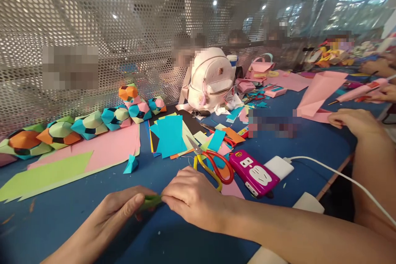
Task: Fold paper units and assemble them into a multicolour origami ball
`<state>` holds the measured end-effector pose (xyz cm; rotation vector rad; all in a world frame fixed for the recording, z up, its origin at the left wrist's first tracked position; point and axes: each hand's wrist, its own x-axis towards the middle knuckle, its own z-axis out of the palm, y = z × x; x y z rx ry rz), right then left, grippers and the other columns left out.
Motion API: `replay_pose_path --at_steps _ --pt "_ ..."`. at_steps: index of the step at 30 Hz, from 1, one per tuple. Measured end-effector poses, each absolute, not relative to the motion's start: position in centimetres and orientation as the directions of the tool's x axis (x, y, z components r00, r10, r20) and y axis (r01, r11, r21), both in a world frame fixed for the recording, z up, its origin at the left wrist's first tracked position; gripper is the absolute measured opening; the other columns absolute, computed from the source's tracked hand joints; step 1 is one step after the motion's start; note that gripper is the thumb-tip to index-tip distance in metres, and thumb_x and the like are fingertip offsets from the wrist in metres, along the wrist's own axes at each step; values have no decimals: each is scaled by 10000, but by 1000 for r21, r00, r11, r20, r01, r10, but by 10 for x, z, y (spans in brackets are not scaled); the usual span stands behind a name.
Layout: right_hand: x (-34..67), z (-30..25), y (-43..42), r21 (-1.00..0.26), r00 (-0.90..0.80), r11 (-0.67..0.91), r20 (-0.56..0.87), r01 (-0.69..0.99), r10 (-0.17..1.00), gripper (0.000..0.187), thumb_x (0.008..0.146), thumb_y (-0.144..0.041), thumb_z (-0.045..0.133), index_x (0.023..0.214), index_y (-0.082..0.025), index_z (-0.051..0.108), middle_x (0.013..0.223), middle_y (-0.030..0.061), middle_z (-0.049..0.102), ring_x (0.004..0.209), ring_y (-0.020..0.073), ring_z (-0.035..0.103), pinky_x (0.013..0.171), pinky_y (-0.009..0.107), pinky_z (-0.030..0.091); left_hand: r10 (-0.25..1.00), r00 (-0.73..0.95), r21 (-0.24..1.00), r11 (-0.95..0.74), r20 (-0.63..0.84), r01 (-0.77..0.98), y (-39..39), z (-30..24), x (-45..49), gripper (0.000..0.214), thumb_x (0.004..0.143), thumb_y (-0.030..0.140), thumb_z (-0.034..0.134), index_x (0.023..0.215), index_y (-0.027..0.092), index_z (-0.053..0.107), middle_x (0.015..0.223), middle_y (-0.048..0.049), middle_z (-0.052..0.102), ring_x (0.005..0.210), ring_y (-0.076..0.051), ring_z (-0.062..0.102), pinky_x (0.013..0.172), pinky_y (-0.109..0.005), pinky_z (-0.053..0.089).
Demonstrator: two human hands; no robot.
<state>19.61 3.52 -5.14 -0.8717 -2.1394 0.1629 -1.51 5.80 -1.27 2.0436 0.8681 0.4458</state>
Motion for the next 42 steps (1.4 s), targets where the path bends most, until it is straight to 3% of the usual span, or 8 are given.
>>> replay_pose_path --at_steps 5,11,14,20,23,27,33,42 --pt "195 -53 34 -421 -400 752 658 507 638 140 915 -164 523 868 -157 654 750 33 713 669 124 621 660 279 480 758 627 889 -148 -179 433 57 -12 -10 372 874 481 482 854 163 674 728 -30 637 651 -138 536 606 -235 448" --pt "199 -47 27 -375 -428 727 620 575 657 360 893 -281 543 1232 -163 571 1275 150 600 1140 217 581 962 396 484 842 501 924 -8 -200 383 57 -21 -7 319 821 448 547 790 149 653 709 -40 662 612 -144 553 609 -263 454" --pt "200 -42 24 -345 -511 774 598 532 618 308 915 -336 516 1145 -167 631 1349 167 537 1209 235 523 982 420 466 899 397 946 54 -186 320 58 -25 -8 302 807 449 572 762 152 608 691 -19 643 599 -139 556 564 -246 437" --pt "197 -43 26 -496 -380 674 570 548 728 243 918 -257 520 702 -176 594 1218 134 615 1164 240 547 949 420 472 913 335 970 244 -231 5 55 -28 -5 231 778 375 634 862 175 554 787 -6 640 715 -162 619 667 -287 503" --pt "192 -50 29 -626 -234 558 526 545 818 116 848 -276 617 848 -186 544 1215 149 591 1104 238 583 863 399 525 922 323 958 263 -215 -115 50 -27 -1 217 770 322 641 883 184 518 812 -7 638 727 -159 622 686 -297 506" --pt "188 -57 34 -882 -169 315 271 350 948 330 825 -257 606 1107 -174 455 1040 115 636 761 142 639 656 297 565 932 302 957 253 -203 -138 44 -27 2 224 770 310 630 852 202 452 725 32 574 661 -129 582 625 -262 472" --pt "191 -48 38 -875 -239 236 143 423 960 25 815 -163 516 831 -181 515 707 -20 563 624 98 533 583 226 459 960 252 990 104 -124 93 58 -32 -7 202 772 357 622 789 175 534 737 20 560 687 -110 516 637 -240 418" --pt "201 -55 40 -503 -363 550 425 666 829 57 825 -138 557 805 -179 523 735 17 558 709 142 477 637 252 377 917 397 721 -303 42 623 74 -40 -15 64 754 224 568 759 199 626 729 23 619 669 -125 535 643 -257 411"
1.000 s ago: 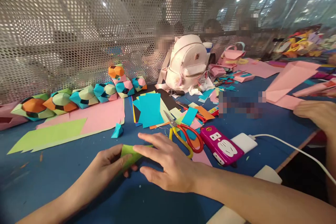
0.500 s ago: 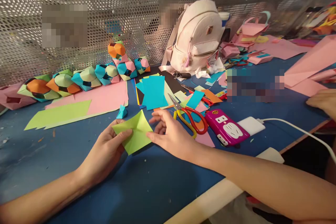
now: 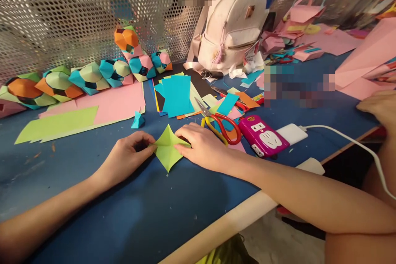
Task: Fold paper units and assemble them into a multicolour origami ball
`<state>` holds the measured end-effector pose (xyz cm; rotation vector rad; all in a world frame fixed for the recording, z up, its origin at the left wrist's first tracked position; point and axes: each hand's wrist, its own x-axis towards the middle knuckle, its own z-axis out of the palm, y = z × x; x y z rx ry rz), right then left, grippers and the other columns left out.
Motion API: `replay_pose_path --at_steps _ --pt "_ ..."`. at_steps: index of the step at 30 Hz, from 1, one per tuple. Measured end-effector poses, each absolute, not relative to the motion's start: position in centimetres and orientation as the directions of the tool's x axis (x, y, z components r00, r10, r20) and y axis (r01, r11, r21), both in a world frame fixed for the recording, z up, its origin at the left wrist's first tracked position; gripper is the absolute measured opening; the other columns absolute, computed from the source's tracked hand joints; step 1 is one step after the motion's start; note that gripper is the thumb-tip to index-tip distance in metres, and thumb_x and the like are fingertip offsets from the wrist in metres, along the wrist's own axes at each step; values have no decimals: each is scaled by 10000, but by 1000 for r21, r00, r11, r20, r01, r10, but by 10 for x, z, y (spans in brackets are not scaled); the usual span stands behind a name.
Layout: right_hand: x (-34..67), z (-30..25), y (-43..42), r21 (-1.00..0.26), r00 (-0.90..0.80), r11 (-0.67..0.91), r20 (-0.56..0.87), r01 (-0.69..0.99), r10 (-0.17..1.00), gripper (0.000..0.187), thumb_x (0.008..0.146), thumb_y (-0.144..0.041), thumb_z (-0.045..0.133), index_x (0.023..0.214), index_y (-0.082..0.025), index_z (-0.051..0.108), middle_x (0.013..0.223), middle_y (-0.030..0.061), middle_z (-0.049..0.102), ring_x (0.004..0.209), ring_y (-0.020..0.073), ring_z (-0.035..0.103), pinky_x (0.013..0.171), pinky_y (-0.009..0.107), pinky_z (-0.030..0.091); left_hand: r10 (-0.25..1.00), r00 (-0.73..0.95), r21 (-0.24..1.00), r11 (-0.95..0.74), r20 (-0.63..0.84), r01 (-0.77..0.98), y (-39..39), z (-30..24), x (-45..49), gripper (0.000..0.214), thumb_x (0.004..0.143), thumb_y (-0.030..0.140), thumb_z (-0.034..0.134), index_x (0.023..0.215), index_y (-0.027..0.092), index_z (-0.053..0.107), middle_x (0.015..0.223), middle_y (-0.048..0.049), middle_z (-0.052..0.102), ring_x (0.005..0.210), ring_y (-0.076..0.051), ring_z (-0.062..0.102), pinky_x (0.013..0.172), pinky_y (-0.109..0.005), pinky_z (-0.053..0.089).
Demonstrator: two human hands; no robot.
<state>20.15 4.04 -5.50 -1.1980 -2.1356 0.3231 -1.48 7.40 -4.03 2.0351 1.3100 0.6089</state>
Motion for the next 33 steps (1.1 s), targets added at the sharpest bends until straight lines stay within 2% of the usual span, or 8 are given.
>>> replay_pose_path --at_steps 4,8,15,19,25,33 --pt "200 -57 42 -515 -359 539 412 667 838 111 816 -92 579 779 -176 516 727 6 564 678 126 488 614 233 376 894 443 663 -368 62 652 74 -42 -15 73 757 204 558 743 200 629 759 13 643 717 -142 562 682 -277 428" --pt "201 -59 44 -490 -416 632 484 600 770 132 833 -67 551 753 -168 525 741 24 593 706 133 519 642 243 410 878 471 636 -409 80 654 77 -41 -17 82 756 190 552 726 195 628 777 -1 647 763 -156 572 699 -290 436" --pt "205 -64 40 -273 -602 808 553 522 576 186 876 -28 452 826 -124 603 871 108 671 809 180 577 708 315 509 823 560 605 -494 94 625 86 -38 -23 127 764 169 521 739 192 643 789 -8 650 794 -158 572 736 -297 446" --pt "206 -64 37 -182 -666 859 563 478 489 230 889 -7 426 847 -104 630 1009 142 700 887 192 604 768 344 549 809 587 601 -484 31 636 90 -33 -25 146 750 176 520 749 195 665 803 -10 659 785 -158 581 726 -293 453" --pt "206 -62 35 -141 -713 885 542 445 445 248 921 -46 429 871 -95 666 1046 129 717 978 214 644 827 351 577 790 612 608 -466 -41 643 94 -29 -27 190 752 189 500 768 200 689 835 -14 664 795 -161 599 737 -292 461" --pt "207 -66 35 -125 -722 890 542 438 431 236 910 -40 453 896 -88 684 1052 119 725 1022 239 666 852 365 594 781 623 602 -480 -38 638 95 -28 -27 212 744 181 493 768 196 704 833 -18 667 781 -157 603 743 -292 472"
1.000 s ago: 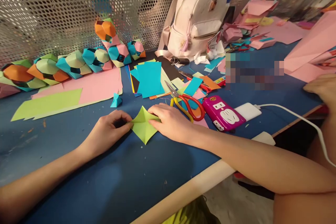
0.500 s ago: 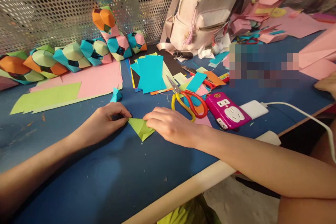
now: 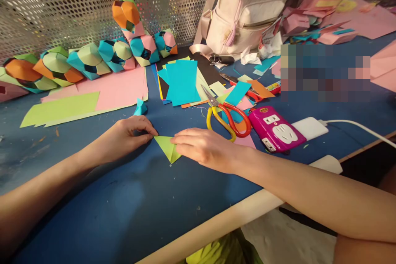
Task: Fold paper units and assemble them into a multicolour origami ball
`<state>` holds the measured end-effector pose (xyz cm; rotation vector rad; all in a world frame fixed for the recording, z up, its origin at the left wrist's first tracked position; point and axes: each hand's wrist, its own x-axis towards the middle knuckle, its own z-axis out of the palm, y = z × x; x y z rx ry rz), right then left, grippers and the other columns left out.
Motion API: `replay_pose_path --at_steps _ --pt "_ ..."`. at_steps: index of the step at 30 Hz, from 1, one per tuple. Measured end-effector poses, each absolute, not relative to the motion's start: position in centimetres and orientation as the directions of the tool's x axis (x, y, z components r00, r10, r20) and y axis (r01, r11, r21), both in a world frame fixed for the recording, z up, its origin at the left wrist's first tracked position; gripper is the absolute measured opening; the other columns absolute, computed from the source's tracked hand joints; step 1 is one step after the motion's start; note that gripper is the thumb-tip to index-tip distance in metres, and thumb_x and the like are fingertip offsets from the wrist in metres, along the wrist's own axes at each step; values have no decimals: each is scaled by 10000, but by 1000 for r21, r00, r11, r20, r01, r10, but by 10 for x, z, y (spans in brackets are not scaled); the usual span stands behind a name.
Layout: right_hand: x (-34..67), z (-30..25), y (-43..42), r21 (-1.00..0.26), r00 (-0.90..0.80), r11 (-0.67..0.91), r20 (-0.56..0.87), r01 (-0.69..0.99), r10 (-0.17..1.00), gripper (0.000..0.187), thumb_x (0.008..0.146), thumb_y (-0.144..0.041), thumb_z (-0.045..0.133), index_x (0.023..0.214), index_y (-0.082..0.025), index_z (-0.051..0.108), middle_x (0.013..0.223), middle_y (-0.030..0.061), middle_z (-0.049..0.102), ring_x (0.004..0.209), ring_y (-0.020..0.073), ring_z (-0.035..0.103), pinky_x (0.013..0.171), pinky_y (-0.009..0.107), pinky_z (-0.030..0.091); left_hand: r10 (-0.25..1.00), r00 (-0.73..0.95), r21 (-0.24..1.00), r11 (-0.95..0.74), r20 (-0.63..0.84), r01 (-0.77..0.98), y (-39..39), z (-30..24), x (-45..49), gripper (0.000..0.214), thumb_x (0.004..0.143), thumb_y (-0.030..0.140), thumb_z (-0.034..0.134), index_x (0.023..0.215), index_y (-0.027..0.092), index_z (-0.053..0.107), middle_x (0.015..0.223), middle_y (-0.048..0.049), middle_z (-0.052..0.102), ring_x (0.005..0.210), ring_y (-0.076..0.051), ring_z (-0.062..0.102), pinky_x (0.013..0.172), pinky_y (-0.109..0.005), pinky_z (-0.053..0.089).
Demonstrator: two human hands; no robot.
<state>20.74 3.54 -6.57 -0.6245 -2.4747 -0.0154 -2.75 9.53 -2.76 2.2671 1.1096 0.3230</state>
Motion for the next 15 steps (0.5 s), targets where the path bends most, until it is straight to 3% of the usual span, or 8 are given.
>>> replay_pose_path --at_steps 15 --pt "210 -64 34 -118 -750 885 487 451 447 237 913 -47 456 932 -105 685 1089 111 715 1080 226 648 887 367 587 766 642 562 -522 -21 642 94 -25 -26 221 765 197 488 765 208 709 838 -27 671 803 -165 600 761 -308 475"
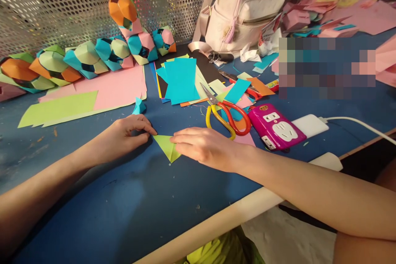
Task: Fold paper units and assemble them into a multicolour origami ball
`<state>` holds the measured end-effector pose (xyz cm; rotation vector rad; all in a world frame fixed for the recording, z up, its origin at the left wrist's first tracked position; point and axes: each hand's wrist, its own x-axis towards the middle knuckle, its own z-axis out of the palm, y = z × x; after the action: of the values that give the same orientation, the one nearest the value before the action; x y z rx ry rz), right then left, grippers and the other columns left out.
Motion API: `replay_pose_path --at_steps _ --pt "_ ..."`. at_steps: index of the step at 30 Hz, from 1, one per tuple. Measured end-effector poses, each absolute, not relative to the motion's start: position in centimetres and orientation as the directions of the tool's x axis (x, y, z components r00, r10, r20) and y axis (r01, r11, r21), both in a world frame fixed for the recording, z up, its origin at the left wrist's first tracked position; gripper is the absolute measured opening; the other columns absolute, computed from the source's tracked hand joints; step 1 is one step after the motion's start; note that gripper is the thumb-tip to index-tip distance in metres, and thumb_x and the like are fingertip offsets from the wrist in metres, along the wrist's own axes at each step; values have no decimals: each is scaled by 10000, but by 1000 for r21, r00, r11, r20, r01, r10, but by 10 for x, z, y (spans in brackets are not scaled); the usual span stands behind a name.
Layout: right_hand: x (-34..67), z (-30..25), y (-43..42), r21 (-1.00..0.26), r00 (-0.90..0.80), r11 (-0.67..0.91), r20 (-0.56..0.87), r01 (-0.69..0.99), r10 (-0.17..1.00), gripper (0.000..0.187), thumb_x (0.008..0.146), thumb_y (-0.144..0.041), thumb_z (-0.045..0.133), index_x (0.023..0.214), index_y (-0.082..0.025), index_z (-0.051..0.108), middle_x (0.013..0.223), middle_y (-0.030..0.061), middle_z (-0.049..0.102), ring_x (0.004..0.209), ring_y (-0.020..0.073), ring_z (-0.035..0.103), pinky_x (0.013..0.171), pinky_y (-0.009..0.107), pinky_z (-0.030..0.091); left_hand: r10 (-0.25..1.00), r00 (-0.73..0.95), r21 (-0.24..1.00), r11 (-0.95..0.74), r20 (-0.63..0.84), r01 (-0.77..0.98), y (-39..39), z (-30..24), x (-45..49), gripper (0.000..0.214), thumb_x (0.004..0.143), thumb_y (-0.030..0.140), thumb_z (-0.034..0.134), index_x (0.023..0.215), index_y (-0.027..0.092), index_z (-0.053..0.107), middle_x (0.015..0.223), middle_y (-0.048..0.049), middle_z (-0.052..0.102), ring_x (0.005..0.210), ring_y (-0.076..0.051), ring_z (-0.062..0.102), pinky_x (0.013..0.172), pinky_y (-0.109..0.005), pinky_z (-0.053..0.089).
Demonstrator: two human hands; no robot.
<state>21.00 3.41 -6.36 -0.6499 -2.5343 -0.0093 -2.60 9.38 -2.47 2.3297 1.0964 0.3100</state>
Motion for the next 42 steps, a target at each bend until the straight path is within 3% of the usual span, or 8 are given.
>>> replay_pose_path --at_steps 4,13,23,38,42 --pt "210 -63 34 -115 -756 883 475 454 451 240 915 -45 450 925 -101 682 1095 112 712 1081 230 644 887 362 584 782 623 548 -535 31 644 89 -28 -23 198 814 318 551 719 193 674 794 -38 646 788 -175 573 742 -315 461" --pt "211 -66 35 -112 -747 883 490 456 449 229 934 -90 449 919 -113 677 1105 114 705 1092 225 634 862 363 590 655 700 360 -750 285 555 78 -38 -20 177 874 214 518 812 172 679 901 -72 630 850 -183 552 795 -335 467" --pt "210 -64 35 -93 -751 878 481 469 453 249 947 -109 436 896 -121 679 1086 107 706 1080 215 637 890 361 578 529 817 408 -814 229 413 62 -39 -16 143 885 218 541 873 193 681 991 -76 636 911 -179 575 800 -317 488" --pt "211 -54 33 -81 -796 878 389 472 464 292 958 -105 384 962 -127 675 1091 101 689 1060 196 593 889 356 531 591 782 414 -774 197 480 56 -43 -12 47 844 206 582 837 194 627 989 -66 612 891 -179 558 794 -333 483" --pt "213 -42 25 -19 -781 824 308 566 544 271 893 -64 432 826 -146 680 918 83 710 913 216 574 818 391 488 591 777 382 -784 217 490 54 -45 -13 27 834 197 587 826 187 611 996 -72 616 885 -190 557 779 -344 487"
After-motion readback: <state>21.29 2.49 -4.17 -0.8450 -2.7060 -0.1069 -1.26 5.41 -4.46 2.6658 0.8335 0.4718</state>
